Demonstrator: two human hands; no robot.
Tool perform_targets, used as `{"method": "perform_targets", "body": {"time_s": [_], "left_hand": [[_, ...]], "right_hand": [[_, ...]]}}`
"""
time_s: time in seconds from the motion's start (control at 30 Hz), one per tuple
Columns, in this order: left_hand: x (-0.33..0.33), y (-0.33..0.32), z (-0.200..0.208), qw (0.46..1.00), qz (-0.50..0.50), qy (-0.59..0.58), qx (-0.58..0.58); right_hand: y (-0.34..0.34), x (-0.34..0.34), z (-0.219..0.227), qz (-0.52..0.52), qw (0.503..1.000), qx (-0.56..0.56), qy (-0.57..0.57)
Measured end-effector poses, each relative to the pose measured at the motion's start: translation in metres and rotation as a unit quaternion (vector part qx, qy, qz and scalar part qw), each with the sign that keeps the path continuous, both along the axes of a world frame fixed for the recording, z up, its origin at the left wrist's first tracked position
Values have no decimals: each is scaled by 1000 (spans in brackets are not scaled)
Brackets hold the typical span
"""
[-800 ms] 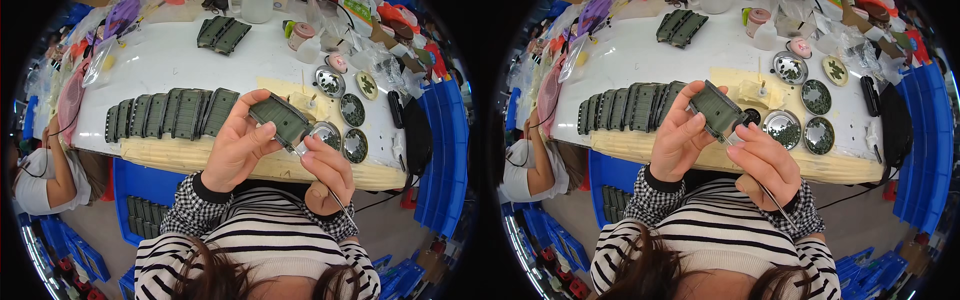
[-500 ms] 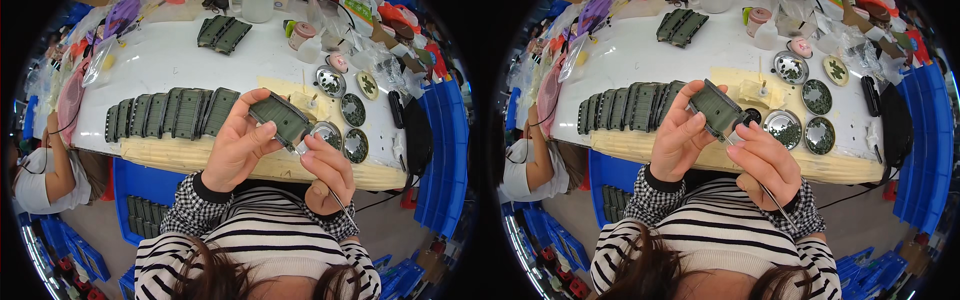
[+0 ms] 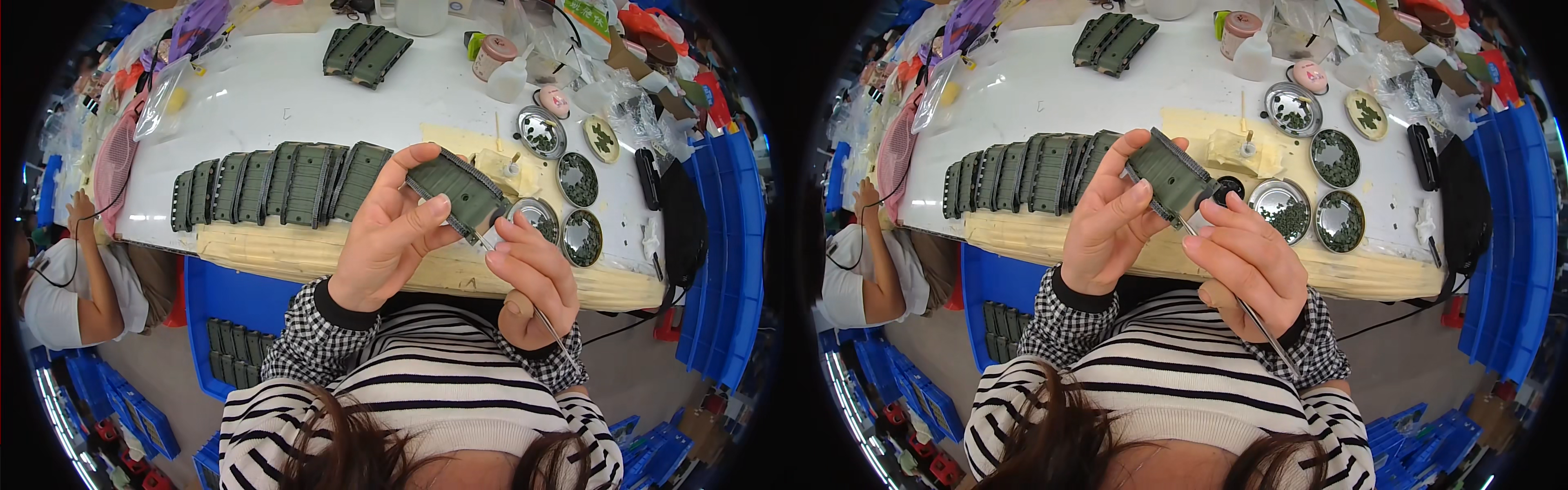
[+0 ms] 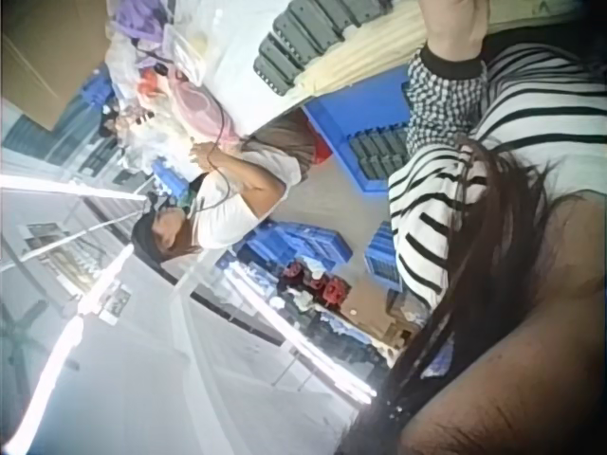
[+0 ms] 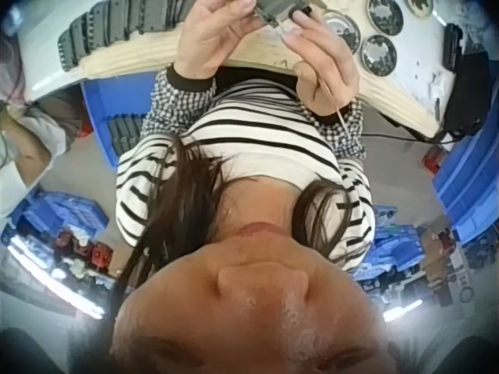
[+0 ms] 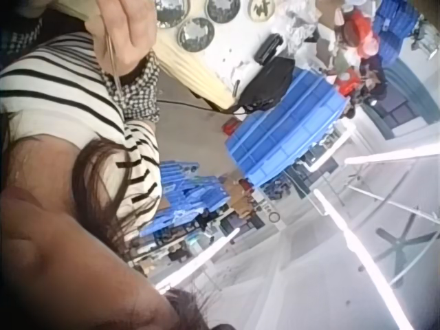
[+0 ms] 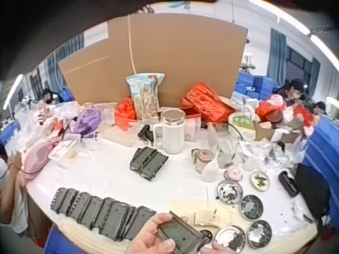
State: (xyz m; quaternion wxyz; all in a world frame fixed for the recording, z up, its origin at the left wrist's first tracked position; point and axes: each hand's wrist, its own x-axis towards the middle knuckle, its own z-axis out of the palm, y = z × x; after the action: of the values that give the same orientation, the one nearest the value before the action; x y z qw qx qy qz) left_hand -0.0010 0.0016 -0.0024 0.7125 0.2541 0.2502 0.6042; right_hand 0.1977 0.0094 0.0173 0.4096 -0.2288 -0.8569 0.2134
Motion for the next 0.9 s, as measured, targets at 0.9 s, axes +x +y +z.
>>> {"method": "perform_targets", "body": {"time_s": [0.9], "left_hand": [[-3, 2, 2, 999, -24, -14, -18]], "right_hand": [[-1, -1, -3, 28, 988, -76, 135]]}}
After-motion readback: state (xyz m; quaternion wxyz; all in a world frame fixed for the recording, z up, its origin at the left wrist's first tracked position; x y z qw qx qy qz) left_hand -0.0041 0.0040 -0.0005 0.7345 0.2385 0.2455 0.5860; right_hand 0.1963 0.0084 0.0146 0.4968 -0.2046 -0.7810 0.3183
